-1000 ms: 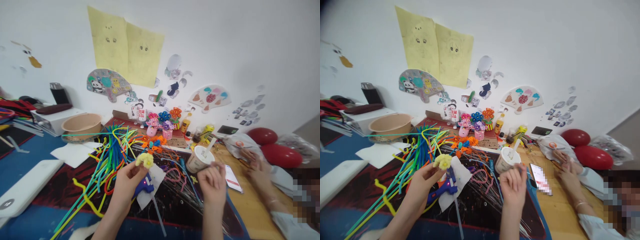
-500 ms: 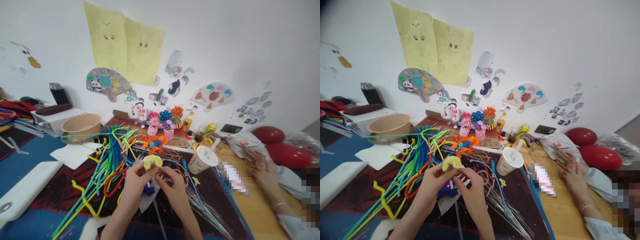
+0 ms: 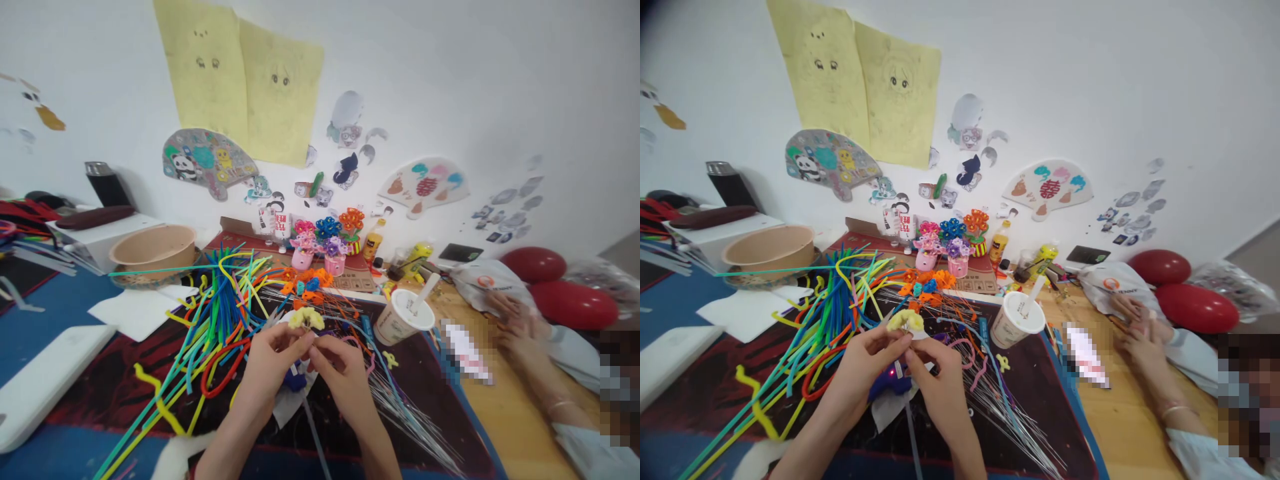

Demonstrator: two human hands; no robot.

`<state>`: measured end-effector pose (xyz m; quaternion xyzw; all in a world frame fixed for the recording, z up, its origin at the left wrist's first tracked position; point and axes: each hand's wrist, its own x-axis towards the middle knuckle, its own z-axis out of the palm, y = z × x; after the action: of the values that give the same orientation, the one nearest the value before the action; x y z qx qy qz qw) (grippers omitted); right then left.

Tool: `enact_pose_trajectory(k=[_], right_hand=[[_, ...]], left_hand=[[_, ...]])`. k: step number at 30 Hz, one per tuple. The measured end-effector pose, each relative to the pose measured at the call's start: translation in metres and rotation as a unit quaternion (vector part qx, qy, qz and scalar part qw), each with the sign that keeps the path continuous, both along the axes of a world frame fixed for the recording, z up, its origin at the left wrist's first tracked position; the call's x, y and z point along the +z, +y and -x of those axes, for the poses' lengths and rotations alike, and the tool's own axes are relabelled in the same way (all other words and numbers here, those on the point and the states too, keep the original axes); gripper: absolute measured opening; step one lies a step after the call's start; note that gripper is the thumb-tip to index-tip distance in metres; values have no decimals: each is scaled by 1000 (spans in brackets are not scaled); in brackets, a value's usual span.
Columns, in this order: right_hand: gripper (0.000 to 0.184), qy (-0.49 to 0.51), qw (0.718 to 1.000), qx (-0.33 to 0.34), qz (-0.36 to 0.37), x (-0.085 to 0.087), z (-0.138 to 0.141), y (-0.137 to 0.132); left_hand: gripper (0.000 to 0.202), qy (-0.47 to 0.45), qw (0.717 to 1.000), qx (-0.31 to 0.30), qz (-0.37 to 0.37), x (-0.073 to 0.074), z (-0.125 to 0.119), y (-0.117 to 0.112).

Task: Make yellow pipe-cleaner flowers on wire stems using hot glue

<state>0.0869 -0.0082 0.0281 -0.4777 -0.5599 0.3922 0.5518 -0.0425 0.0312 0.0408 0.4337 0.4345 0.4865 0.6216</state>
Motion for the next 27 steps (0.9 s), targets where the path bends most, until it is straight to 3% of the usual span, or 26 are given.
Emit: enact_pose_trajectory(k=[8, 16, 19, 22, 27], right_hand=[[21, 70, 997, 24, 12, -1, -2, 2], [21, 83, 996, -20, 11, -6, 4, 6], [24, 87, 994, -59, 9, -8, 3, 7], [30, 54, 991, -117, 21, -17, -8, 11], [45, -58, 981, -179, 53, -44, -29, 20]], left_hand=[[30, 53, 998, -19, -19, -1, 5, 2], [48, 186, 975, -89, -83, 2, 11, 3], [43, 296, 935, -143, -130, 11, 33, 4], [25, 427, 869, -175, -177, 24, 65, 16], [13, 624, 739, -127, -221, 35, 98, 76]])
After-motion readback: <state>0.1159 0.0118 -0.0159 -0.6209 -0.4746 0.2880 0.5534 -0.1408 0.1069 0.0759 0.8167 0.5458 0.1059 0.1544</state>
